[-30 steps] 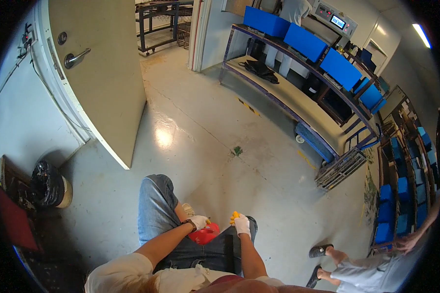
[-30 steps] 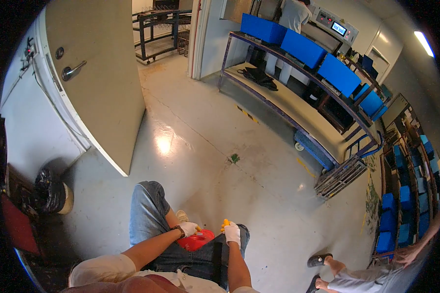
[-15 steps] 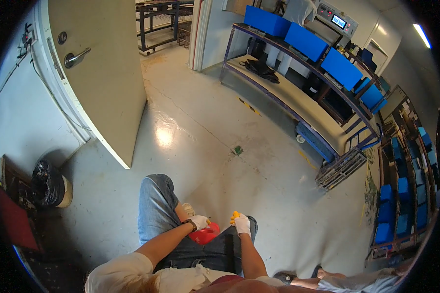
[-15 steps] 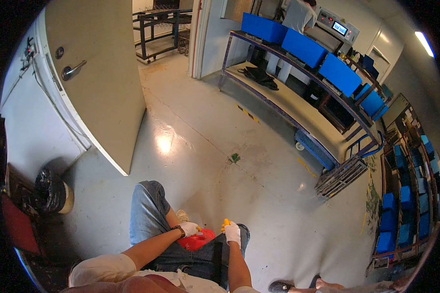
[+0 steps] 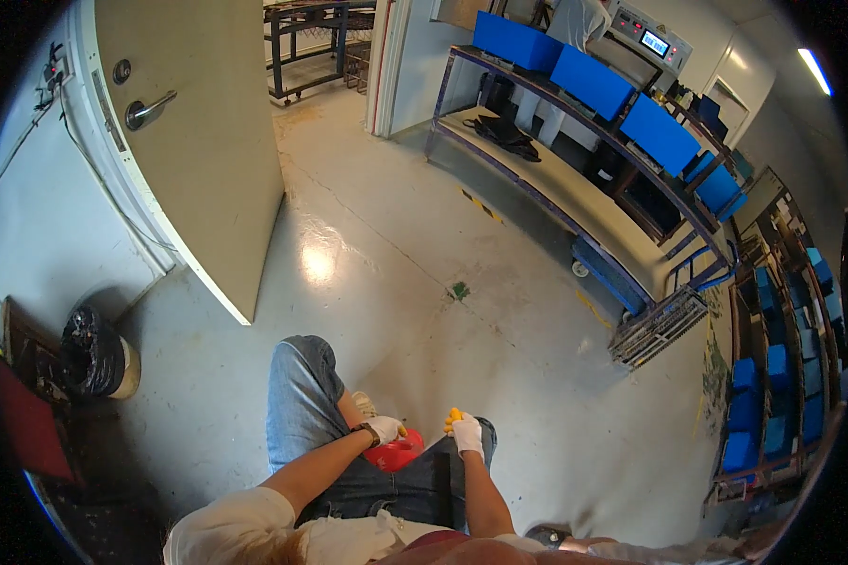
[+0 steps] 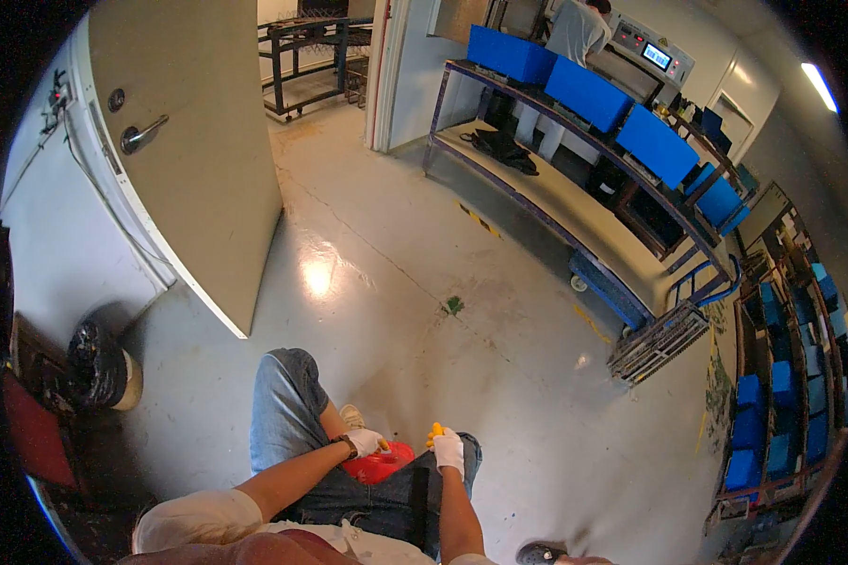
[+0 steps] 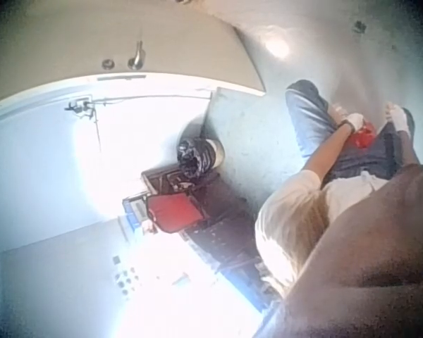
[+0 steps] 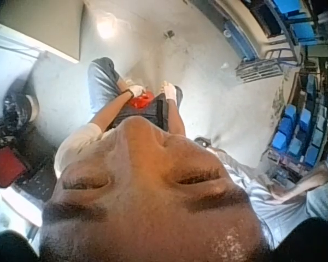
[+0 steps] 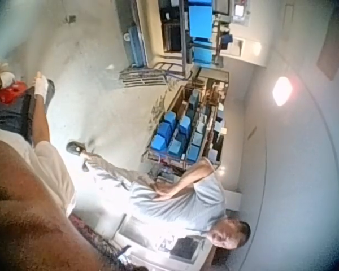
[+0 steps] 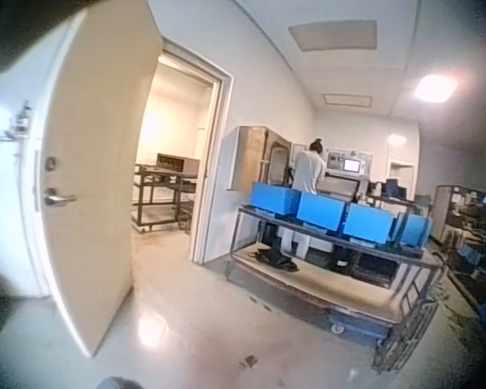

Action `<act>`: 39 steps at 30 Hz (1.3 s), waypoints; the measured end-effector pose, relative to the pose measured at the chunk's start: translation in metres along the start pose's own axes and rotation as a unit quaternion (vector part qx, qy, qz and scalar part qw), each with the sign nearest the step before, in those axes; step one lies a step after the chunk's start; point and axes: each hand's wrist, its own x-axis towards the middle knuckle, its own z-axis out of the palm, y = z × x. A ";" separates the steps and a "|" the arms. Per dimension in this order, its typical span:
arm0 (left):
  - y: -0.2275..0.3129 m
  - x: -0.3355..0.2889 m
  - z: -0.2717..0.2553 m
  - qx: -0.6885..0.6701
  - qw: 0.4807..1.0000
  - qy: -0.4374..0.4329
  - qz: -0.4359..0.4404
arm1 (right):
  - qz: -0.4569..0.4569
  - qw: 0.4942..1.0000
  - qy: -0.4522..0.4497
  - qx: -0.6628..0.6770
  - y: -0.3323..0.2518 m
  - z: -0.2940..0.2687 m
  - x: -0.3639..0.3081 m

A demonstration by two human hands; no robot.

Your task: The person removes blue metal plates from a machine and places them on a drying rack, then wipes the plates clean with a cleaning rag.

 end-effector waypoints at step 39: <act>0.013 -0.011 -0.006 0.046 0.999 0.025 0.006 | -0.007 1.000 -0.002 0.031 -0.005 0.001 -0.004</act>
